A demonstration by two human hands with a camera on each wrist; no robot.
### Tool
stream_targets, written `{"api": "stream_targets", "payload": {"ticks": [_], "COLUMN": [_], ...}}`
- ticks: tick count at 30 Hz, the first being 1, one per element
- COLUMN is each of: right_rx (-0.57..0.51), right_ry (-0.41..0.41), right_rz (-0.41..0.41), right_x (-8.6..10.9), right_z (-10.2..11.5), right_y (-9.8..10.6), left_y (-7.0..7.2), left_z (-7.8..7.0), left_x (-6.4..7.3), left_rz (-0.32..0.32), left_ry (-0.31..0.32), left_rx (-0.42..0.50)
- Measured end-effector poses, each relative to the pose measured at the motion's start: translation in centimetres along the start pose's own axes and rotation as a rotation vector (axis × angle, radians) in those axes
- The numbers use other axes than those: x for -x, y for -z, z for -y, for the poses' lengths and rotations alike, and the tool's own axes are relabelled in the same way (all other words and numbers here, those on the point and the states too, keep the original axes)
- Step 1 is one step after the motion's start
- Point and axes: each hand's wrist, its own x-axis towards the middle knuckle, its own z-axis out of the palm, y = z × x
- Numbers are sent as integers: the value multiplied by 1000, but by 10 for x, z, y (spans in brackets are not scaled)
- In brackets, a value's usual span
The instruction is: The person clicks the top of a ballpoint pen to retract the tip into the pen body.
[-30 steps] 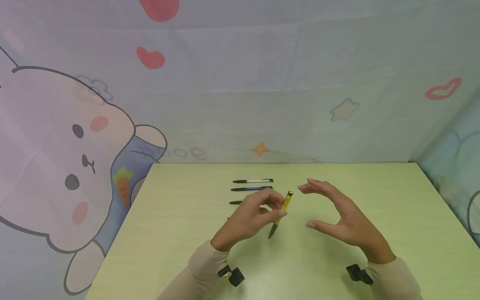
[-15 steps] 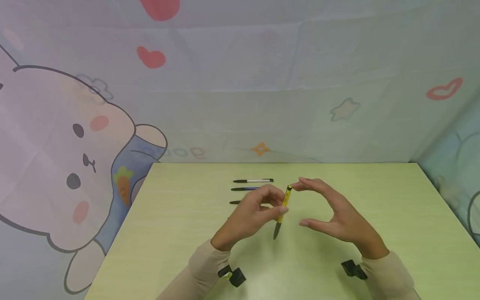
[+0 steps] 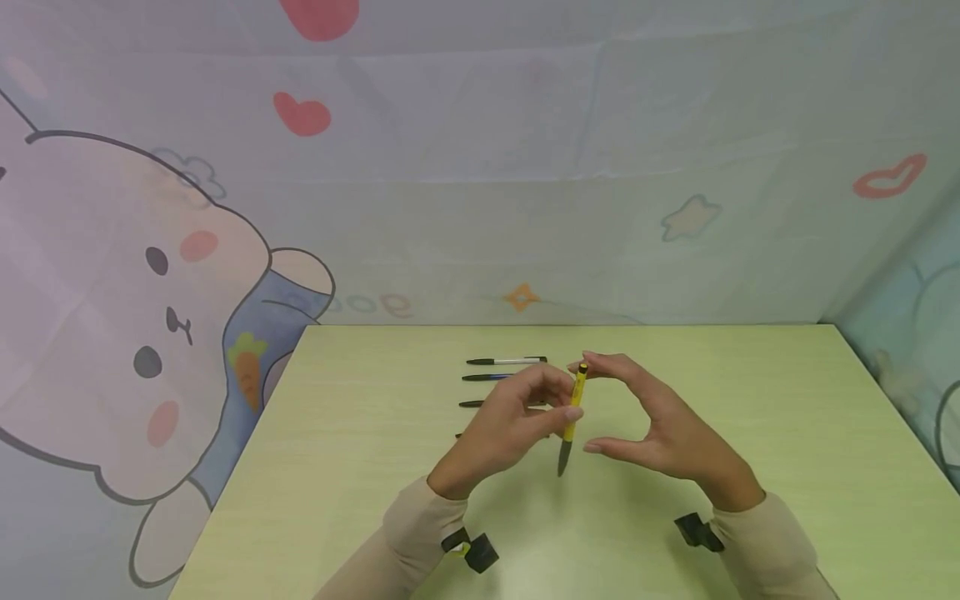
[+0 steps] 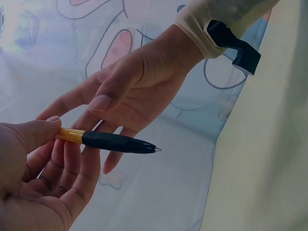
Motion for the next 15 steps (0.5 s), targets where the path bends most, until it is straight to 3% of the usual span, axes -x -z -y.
{"api": "stream_targets", "payload": {"ticks": [9,15], "right_rx": [-10,17], "right_ry": [52,1], "right_rz": [12,45], "right_x": [2,1], "right_z": [-20,-19], "right_y": [-6,-5], "left_y": [0,-1], "left_z": [-1,-4], "left_x": [-2,-2], "left_rz": [-15,-22], "left_ry": [17,40], "left_rx": [17,45]}}
